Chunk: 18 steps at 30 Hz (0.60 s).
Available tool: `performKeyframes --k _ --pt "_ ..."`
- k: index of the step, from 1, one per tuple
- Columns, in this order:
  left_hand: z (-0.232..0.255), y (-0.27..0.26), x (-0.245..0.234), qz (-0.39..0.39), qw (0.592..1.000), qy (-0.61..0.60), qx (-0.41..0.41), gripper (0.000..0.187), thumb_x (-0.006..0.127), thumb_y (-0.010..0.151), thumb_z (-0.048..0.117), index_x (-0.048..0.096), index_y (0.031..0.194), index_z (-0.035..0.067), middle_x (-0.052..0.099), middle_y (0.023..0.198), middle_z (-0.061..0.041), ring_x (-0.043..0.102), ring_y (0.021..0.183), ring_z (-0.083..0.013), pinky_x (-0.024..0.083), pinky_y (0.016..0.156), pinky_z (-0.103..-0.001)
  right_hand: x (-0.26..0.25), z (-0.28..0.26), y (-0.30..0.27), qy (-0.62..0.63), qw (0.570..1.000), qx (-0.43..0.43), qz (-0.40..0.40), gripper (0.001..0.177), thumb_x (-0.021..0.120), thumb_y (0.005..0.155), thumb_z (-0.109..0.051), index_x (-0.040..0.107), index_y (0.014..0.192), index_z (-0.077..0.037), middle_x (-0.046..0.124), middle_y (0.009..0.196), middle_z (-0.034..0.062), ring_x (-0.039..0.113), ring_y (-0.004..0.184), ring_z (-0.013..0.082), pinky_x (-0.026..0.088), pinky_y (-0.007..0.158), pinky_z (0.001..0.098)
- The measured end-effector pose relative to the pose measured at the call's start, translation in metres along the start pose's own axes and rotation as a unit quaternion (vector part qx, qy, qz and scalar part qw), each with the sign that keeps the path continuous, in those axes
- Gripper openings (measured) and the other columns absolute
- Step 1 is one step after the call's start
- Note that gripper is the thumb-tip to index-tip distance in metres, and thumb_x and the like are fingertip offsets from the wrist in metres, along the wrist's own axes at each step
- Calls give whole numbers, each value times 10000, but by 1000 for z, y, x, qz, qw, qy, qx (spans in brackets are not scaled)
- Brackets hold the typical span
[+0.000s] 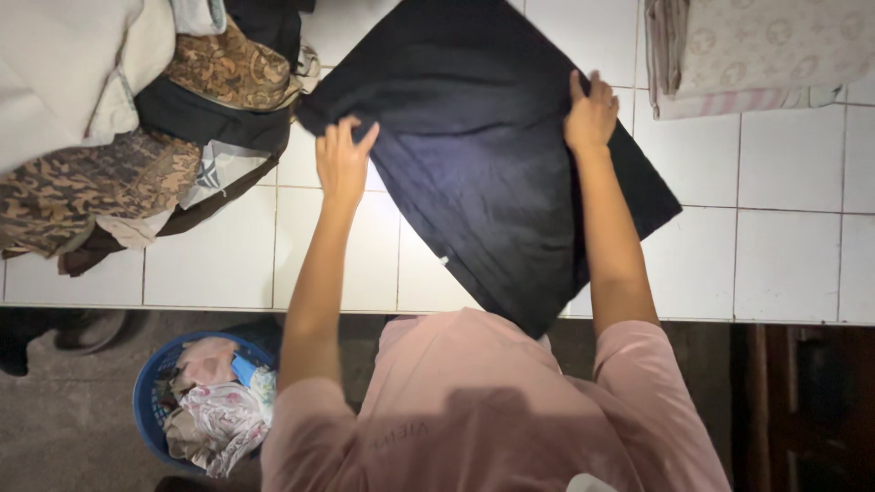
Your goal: The person folds a patterned sheet and a dark towel on a tiled countertop. They smooth and align each item, then fold them into compact rectangles and place them on the counter.
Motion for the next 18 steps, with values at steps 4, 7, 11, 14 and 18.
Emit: performKeyframes --k 4,7,11,14,18 --pt "9 23 33 -56 991 -62 -102 495 678 854 8 741 1301 211 562 1174 -94 646 1012 -309 506 829 -424 -60 -18 -20 -18 994 -32 100 676 770 849 -136 550 1486 -88 422 1537 300 454 1345 457 356 1121 553" --pt "7 23 45 -46 968 -149 -196 491 635 893 -4 656 1344 187 542 1276 -129 663 956 -324 518 817 -432 -100 -71 -57 137 985 -78 73 430 764 903 -172 647 1294 -40 570 1302 274 532 1187 448 440 983 550" --pt "-18 3 61 -7 864 -345 -365 375 603 1044 160 473 1395 186 580 1306 -86 755 899 -190 561 876 -357 -124 -181 -153 307 926 -216 23 338 818 800 -360 666 948 -96 656 967 122 663 889 363 543 752 468" --pt "-23 0 57 -9 876 -333 -349 583 805 944 180 454 1408 164 559 1260 -128 714 848 -195 544 844 -356 -106 -221 -194 216 940 -250 -83 440 801 777 -367 586 976 -39 616 892 175 645 738 385 524 626 492" --pt "-13 1 46 -14 869 -382 -314 597 776 834 7 529 1357 156 515 1284 -127 718 798 -145 568 825 -303 -94 -223 -204 197 948 -233 -88 228 698 942 -202 553 1052 -65 623 928 150 672 788 361 543 702 477"
Point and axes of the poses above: each hand's wrist, its own y-axis towards the middle knuckle, its own x-axis out of the palm, z = x × y, the point moved 7 cm from there along y, towards the middle knuckle
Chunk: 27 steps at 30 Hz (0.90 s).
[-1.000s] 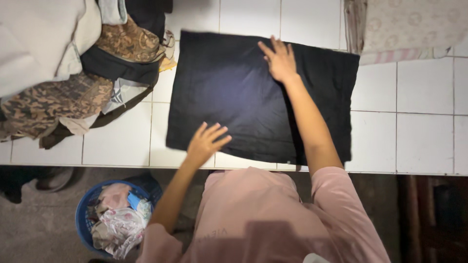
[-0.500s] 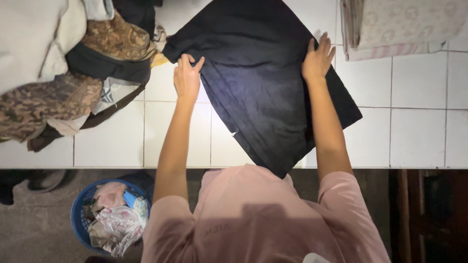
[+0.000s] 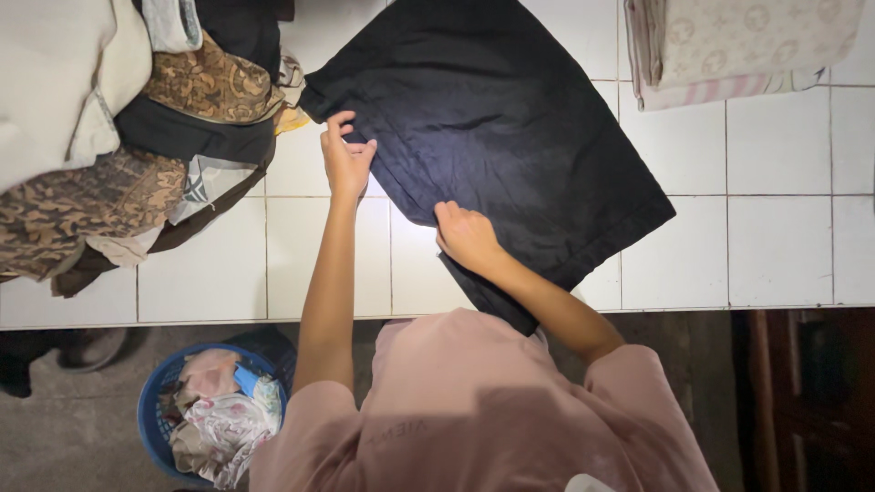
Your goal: The person folds a patterned sheet and a dark towel on a tiled countertop. They smooth and align each item, then fold them into compact rectangles and place them on the counter.
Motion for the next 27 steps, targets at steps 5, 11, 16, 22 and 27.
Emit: performKeyframes --k 5,11,16,22,27 --pt "13 -17 -4 1 992 -128 -7 436 675 846 -103 654 1213 131 484 1334 -106 669 857 -119 587 803 -258 -7 17 -15 108 992 43 -52 408 766 842 -193 542 1160 -69 668 1037 190 669 873 428 517 700 522" --pt "0 -38 -10 -12 986 -165 2 451 631 817 -138 672 1204 91 461 1379 -103 623 826 -116 521 769 -235 -30 20 -33 155 977 65 -130 450 801 819 -161 532 1170 -78 666 975 151 661 863 378 508 708 478" --pt "-6 -35 -11 21 989 -146 19 431 711 864 -85 652 1252 95 422 1419 -103 647 966 -153 563 873 -256 -56 17 -41 256 954 93 -128 409 809 849 -166 584 1177 -72 604 778 92 616 720 272 501 694 391" --pt "5 -36 -19 91 985 -144 36 421 753 842 -71 657 1220 88 407 1387 -115 619 1006 -191 583 888 -282 -73 -11 -53 241 967 24 -75 437 789 860 -157 616 1256 -90 639 851 82 654 757 274 532 723 377" --pt "2 -48 -31 100 993 -42 56 323 680 896 -86 730 1163 89 417 1381 -121 607 1104 -212 622 926 -308 -42 -26 -52 192 978 -14 -73 533 774 849 -200 585 1331 -76 686 1101 138 689 941 348 548 793 429"
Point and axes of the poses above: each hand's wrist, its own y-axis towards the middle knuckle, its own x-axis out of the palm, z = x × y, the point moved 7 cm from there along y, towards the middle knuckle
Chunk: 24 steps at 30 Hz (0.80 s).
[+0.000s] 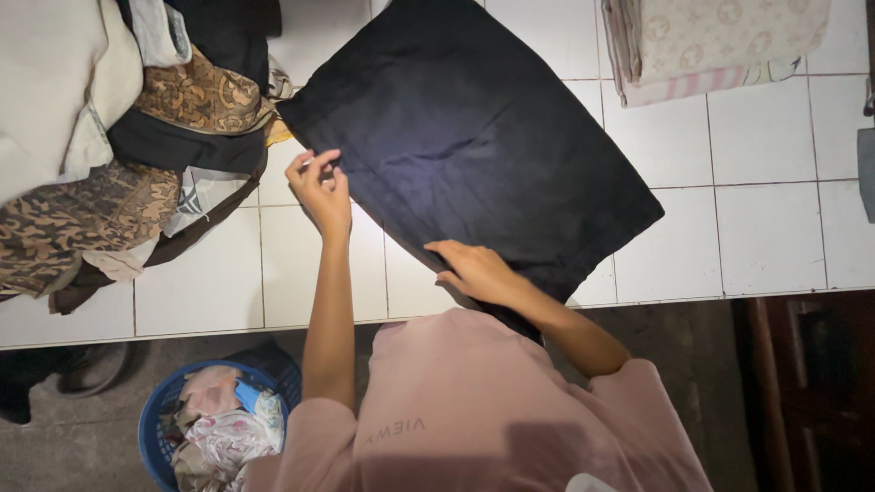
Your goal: The person folds a patterned sheet and a dark towel on a tiled countertop. They smooth and align each item, then fold them into compact rectangles and place them on the counter.
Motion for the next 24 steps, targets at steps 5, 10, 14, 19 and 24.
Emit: performKeyframes --k 5,10,14,19,24 --pt "-12 -10 7 -53 992 111 41 364 698 944 -31 682 1284 97 411 1401 -153 567 1228 -283 579 976 -349 27 12 17 -52 992 52 -99 626 763 884 -259 523 1429 -68 663 1178 169 655 1041 382 533 852 469" --pt "-35 -48 18 -58 995 67 -52 787 829 929 51 301 1512 21 313 1478 -244 468 1300 -370 457 1063 -436 -30 31 41 32 999 15 -39 490 770 867 -251 648 1314 -90 708 1113 137 667 1044 337 523 900 426" --pt "-51 -109 22 -137 955 -113 -236 883 779 865 106 191 1518 16 341 1479 -244 548 1239 -284 539 993 -386 -127 93 66 -66 973 -50 215 340 802 820 -156 718 1133 -56 702 1110 161 616 1056 369 483 974 457" --pt "-52 -145 28 -166 880 -247 -370 894 766 849 140 181 1515 27 476 1400 -276 579 1195 -277 543 986 -363 -202 232 82 -157 895 76 410 385 851 820 -132 695 1160 -38 648 1135 260 582 1096 427 470 966 483" --pt "-45 -132 46 -160 868 -226 -412 780 745 937 184 243 1502 -9 485 1431 -255 577 1253 -219 522 1004 -334 -193 345 111 -57 935 243 253 576 895 830 -256 616 1248 24 649 1202 253 623 1093 350 490 941 427"
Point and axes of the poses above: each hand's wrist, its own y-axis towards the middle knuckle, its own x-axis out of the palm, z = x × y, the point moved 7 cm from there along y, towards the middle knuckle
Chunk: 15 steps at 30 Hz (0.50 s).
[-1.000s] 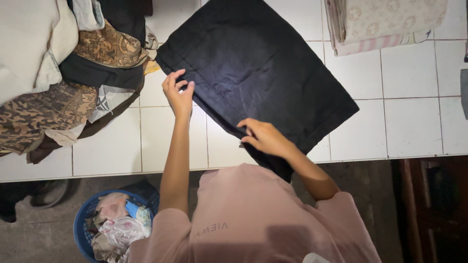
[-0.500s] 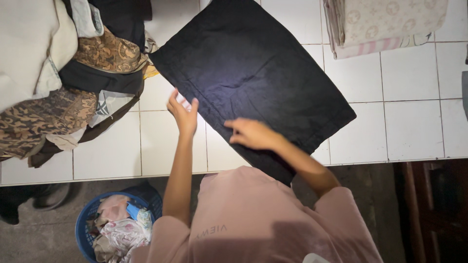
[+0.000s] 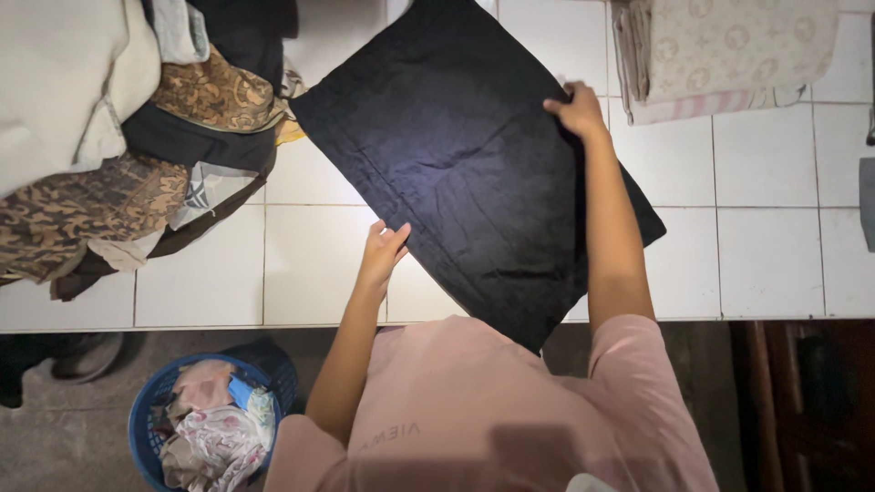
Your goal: The person folds a patterned sheet and a dark towel on a tiled countertop. They smooth and align each item, then fold them into compact rectangles and place them on the counter.
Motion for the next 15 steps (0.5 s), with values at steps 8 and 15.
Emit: performKeyframes --k 8,15 --pt "53 -15 25 -47 991 -46 117 354 712 954 163 646 1248 -25 732 1149 -71 670 1019 -134 515 878 -256 -20 6 -19 292 934 159 -133 374 797 906 -212 706 1163 44 747 1064 120 702 941 208 551 866 340" --pt "184 -46 24 6 923 23 384 200 759 1066 73 599 1055 -46 513 934 -3 469 853 -90 428 819 -232 -134 -69 -84 468 882 -14 -54 232 769 999 -156 726 1158 7 736 1161 92 691 1056 164 537 1005 292"
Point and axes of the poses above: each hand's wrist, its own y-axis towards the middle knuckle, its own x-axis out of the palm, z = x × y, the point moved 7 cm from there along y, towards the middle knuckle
